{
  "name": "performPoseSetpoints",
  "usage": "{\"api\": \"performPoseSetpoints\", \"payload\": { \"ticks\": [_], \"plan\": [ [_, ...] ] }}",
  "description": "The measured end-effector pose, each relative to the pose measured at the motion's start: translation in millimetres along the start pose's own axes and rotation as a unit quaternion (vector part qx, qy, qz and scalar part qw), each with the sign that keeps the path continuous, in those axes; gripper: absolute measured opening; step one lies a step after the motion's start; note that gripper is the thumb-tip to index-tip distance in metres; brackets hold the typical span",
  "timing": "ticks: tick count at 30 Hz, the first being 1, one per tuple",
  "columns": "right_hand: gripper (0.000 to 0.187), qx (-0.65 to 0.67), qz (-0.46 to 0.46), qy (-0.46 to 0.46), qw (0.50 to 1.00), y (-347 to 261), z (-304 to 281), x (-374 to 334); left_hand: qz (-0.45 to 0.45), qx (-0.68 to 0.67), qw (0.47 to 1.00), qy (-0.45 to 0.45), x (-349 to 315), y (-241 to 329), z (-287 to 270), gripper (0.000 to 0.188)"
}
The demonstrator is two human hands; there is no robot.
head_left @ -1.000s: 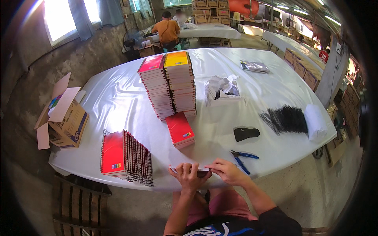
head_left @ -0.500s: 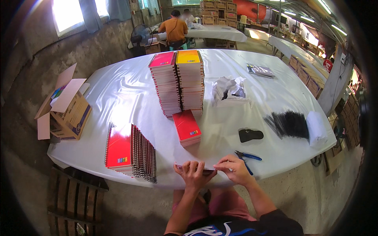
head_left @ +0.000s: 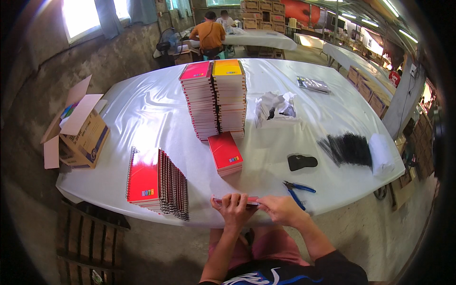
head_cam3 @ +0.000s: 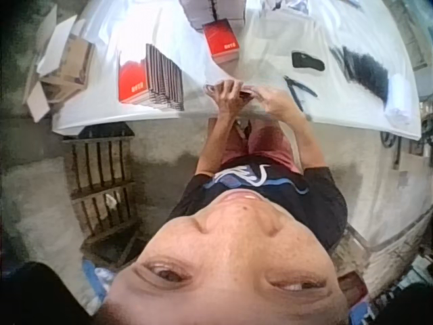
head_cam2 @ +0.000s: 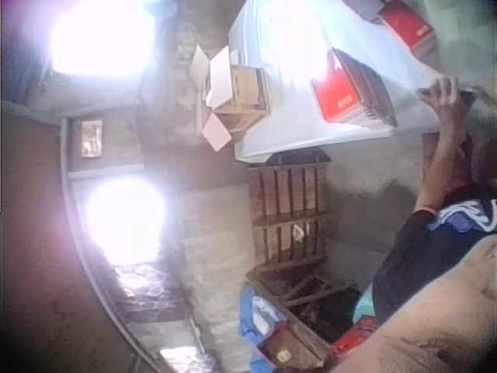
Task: The person finishes spiral notebooks by aligning a wire coil through the punched holes, trimming the excess wire using a pair of pliers, and tucking the end of the wire into the spiral.
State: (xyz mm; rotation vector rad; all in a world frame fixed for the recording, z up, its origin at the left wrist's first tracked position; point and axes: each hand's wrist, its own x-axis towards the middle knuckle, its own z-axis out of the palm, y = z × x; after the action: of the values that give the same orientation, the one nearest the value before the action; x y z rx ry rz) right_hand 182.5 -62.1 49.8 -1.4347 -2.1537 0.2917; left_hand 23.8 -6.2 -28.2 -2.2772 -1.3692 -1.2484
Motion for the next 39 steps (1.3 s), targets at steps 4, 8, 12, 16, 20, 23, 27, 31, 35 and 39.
{"api": "performPoseSetpoints", "payload": {
  "ticks": [4,8,12,16,20,23,27,31,35,39],
  "plan": [
    [0.023,-0.107,-0.037,0.027,0.993,8.5,0.8,5.0,-0.017,-0.009,1.0,0.02,2.2,1.0,0.9,0.044],
    [0.023,-0.102,-0.041,0.052,0.993,15.1,2.1,4.8,-0.021,0.006,1.0,0.007,2.1,9.0,-2.8,0.042],
    [0.019,-0.048,-0.021,0.127,0.991,14.4,1.8,1.1,-0.01,0.004,1.0,-0.012,2.7,12.3,-12.0,0.042],
    [0.018,0.013,-0.025,0.124,0.992,18.4,4.9,-5.2,0.002,0.001,0.999,-0.044,7.9,10.1,-15.9,0.043],
    [0.024,-0.016,-0.023,0.105,0.994,20.7,7.6,-2.4,0.019,-0.004,0.999,-0.043,11.4,5.3,-14.1,0.043],
    [0.024,-0.019,0.018,0.13,0.991,12.2,11.0,2.2,0.025,0.016,0.999,-0.031,9.3,4.1,-8.5,0.041],
    [0.019,-0.026,0.061,0.176,0.982,9.1,24.7,7.6,0.02,0.024,0.999,-0.015,7.4,6.7,-7.1,0.039],
    [0.014,-0.039,0.076,0.176,0.981,9.0,24.3,10.4,0.033,0.0,0.999,0.007,5.6,1.0,1.2,0.038],
    [0.015,-0.023,0.116,0.155,0.981,4.2,22.7,15.5,0.04,-0.017,0.999,0.015,0.3,-2.0,3.8,0.038],
    [0.011,0.008,0.166,0.134,0.977,0.1,24.3,18.5,0.05,-0.038,0.998,0.024,1.1,-1.1,2.8,0.035]
  ]
}}
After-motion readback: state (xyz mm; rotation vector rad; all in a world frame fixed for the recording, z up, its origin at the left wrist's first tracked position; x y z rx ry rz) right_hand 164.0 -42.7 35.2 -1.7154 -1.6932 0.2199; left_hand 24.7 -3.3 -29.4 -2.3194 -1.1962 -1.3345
